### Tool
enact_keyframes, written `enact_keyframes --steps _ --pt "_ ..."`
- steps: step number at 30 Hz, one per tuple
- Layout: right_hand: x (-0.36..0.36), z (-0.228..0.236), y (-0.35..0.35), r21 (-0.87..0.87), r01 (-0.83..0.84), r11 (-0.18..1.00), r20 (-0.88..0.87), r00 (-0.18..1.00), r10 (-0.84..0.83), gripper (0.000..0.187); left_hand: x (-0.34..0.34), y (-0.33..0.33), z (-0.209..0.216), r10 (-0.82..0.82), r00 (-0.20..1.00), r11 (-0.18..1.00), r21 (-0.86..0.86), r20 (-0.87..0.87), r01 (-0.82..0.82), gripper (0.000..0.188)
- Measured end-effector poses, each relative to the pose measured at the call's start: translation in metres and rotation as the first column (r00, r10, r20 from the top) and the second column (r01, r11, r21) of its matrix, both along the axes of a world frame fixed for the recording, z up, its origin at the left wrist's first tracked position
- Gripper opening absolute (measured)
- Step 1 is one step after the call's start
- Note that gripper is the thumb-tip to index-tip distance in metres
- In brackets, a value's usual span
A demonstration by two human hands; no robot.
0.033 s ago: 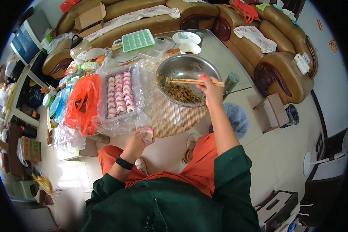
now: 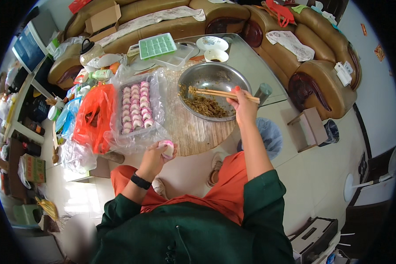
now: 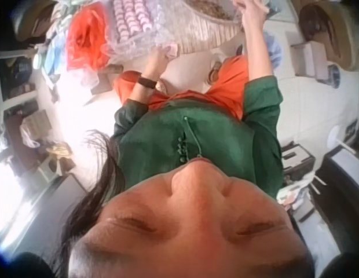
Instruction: The person sits on the floor and repeatedly fills small pink and white dough wrappers with a meat mixture using chopsticks, then folds and seals them into dumplings. The finished dumplings are placed in a plastic tray on the table.
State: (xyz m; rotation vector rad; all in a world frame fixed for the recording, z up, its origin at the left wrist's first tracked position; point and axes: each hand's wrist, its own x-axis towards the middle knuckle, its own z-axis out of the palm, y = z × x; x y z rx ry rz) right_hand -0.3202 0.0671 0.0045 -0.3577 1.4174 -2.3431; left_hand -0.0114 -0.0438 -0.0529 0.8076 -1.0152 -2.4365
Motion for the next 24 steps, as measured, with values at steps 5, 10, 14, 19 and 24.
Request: enact_keyframes --steps 5,10,14,19,24 --pt "-0.001 0.002 0.036 -0.141 -0.049 0.989 0.146 0.987 0.07 0.019 -0.038 -0.022 0.024 -0.01 0.996 1.0 -0.006 -0.088 0.01 0.025" --pt "0.019 0.01 0.06 -0.233 -0.144 0.962 0.183 0.965 0.189 0.02 -0.067 -0.031 0.051 -0.076 0.981 0.987 0.125 -0.181 0.1 0.033" --pt "0.037 0.01 0.075 -0.207 -0.215 0.954 0.203 0.945 0.257 0.02 -0.066 -0.019 0.089 -0.097 0.974 0.975 0.176 -0.206 0.135 0.045" --pt "0.049 0.001 0.077 -0.163 -0.28 0.946 0.201 0.929 0.309 0.019 -0.055 -0.019 0.092 -0.195 0.962 0.945 0.224 -0.192 0.237 0.058" --pt "0.055 0.001 0.079 -0.051 -0.372 0.927 0.1 0.921 0.376 0.021 -0.039 -0.022 0.08 -0.267 0.941 0.924 0.222 -0.21 0.312 0.062"
